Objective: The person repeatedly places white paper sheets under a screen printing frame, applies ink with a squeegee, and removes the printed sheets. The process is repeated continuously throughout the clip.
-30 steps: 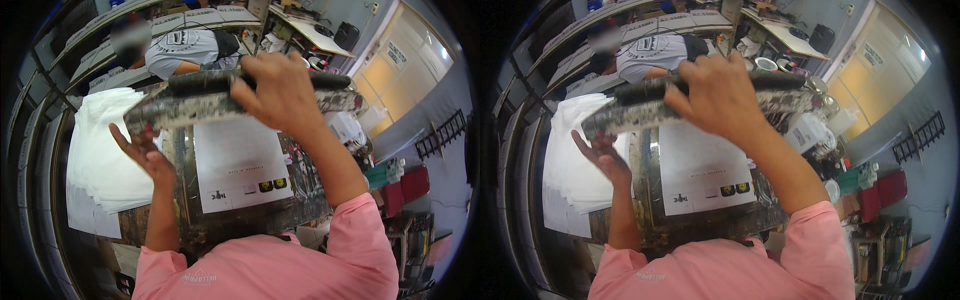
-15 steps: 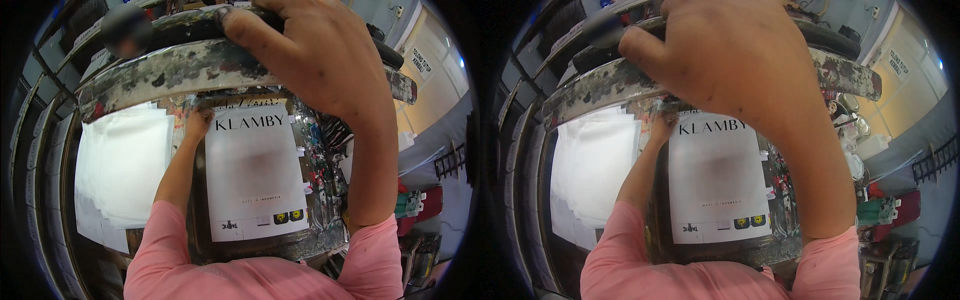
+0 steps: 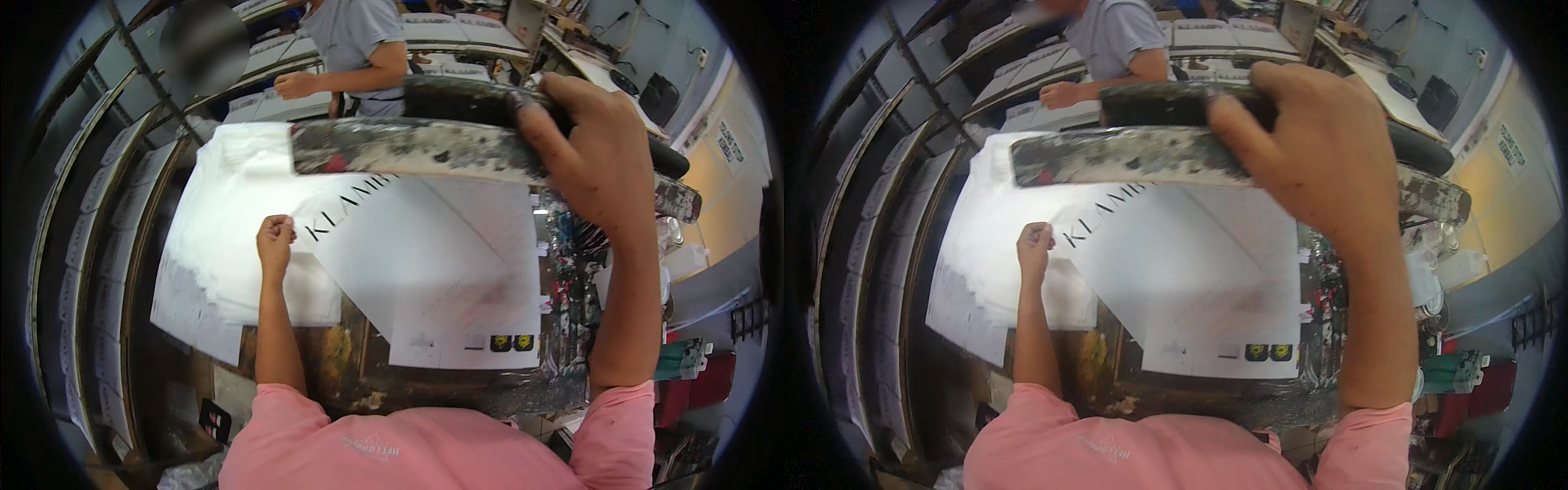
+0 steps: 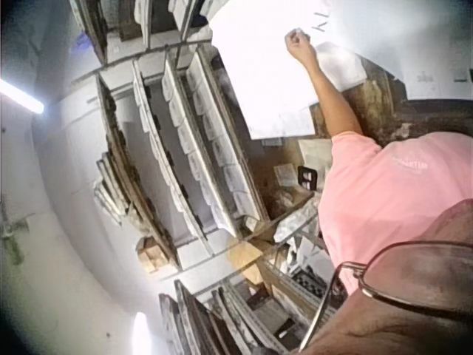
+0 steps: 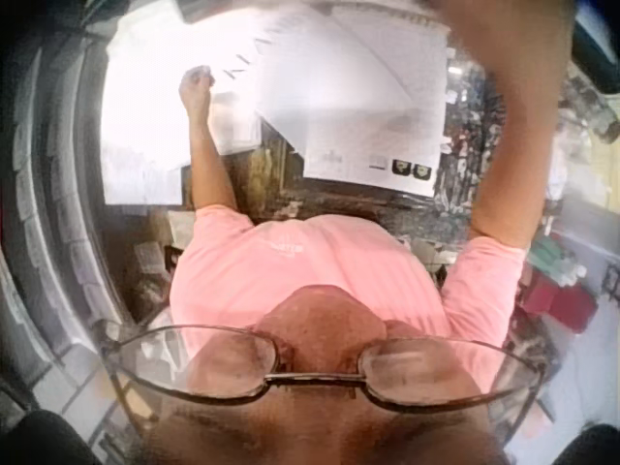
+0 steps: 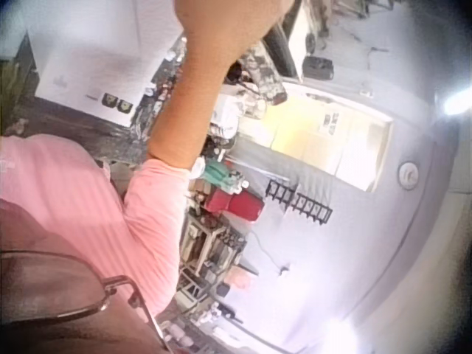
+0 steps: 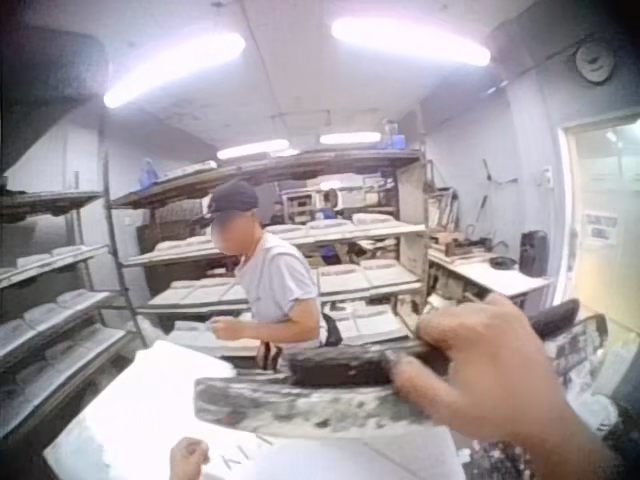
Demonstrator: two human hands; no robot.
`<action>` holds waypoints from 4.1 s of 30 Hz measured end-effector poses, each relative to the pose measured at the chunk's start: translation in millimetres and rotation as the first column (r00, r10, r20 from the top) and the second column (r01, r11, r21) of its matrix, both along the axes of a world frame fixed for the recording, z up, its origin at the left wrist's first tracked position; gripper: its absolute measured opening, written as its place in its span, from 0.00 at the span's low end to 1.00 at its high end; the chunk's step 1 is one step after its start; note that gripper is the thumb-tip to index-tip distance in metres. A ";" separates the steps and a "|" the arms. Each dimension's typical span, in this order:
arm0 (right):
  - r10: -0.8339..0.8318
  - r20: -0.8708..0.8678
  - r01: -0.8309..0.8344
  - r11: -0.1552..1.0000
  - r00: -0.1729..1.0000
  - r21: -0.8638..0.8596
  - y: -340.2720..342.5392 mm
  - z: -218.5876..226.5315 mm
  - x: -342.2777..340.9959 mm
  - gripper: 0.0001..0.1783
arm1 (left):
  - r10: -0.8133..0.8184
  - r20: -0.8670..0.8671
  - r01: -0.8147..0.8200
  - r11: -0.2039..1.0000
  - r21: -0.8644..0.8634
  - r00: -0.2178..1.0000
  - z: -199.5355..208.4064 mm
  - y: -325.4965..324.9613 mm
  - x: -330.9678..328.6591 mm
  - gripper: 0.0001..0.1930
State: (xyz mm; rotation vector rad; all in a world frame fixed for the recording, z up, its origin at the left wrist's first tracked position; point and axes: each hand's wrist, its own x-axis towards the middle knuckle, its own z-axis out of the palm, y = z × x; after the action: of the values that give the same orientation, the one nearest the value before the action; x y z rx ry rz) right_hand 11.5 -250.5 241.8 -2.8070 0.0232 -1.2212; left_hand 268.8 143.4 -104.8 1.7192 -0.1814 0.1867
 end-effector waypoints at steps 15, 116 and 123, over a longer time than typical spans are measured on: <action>-0.101 -0.137 0.088 0.992 0.985 -0.091 14.1 -17.4 -19.3 0.26 | -0.459 0.436 -0.310 0.324 0.894 0.774 23.0 64.0 -73.2 0.29; 0.123 -0.538 -0.068 0.990 0.834 0.121 51.8 -192.8 -130.3 0.28 | -0.249 -0.041 0.243 0.963 -0.114 0.968 29.5 -60.0 -280.6 0.56; -0.029 -0.030 0.023 0.978 0.999 -0.208 21.2 -51.7 -53.3 0.21 | 0.025 0.495 0.149 0.940 -0.308 0.868 131.0 -130.0 -194.4 0.53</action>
State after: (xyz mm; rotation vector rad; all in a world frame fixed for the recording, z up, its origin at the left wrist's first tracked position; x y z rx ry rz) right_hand -41.8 -229.3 190.1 -3.0134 -0.0702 -1.2515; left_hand 74.4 13.4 26.2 1.2902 -0.5530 0.5799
